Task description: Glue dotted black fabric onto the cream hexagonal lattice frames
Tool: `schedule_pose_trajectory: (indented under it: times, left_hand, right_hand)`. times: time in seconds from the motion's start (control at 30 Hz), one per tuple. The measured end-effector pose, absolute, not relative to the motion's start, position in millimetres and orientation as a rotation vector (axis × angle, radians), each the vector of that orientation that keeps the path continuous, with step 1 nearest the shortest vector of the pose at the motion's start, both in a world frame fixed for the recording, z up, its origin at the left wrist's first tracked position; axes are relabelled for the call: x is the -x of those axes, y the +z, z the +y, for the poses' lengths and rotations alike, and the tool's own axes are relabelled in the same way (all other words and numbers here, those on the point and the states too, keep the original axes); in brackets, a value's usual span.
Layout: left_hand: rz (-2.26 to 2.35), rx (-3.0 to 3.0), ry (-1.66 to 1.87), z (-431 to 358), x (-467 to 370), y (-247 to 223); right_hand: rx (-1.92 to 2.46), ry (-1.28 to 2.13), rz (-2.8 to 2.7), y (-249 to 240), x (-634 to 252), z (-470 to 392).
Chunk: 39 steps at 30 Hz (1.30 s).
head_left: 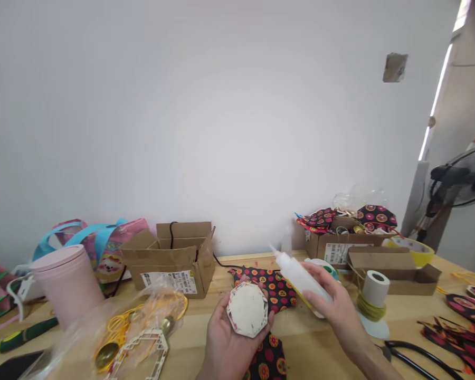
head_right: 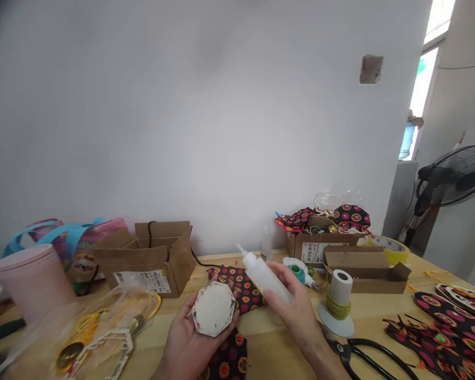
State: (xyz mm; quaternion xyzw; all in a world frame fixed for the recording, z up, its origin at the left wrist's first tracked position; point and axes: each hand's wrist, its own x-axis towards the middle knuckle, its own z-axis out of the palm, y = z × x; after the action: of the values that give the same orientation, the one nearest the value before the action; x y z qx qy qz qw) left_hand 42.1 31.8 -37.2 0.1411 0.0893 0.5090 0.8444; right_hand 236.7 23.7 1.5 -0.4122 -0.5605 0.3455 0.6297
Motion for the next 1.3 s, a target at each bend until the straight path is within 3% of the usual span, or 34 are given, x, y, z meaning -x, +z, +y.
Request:
schedule_pose_trajectory:
  times: [0.37,0.8,1.3]
  left_hand:
    - [0.325,-0.211,1.126,27,-59,-30]
    - [0.341,-0.195,1.096,22,-67,-39]
    - [0.286,-0.115,1.064,21,-73,-39]
  right_hand:
    - [1.036,0.556,-1.349,2,-246,15]
    - [0.612,1.150,-0.520,-4,-241,22]
    - [0.609,1.233,-0.699,-5,-222,5]
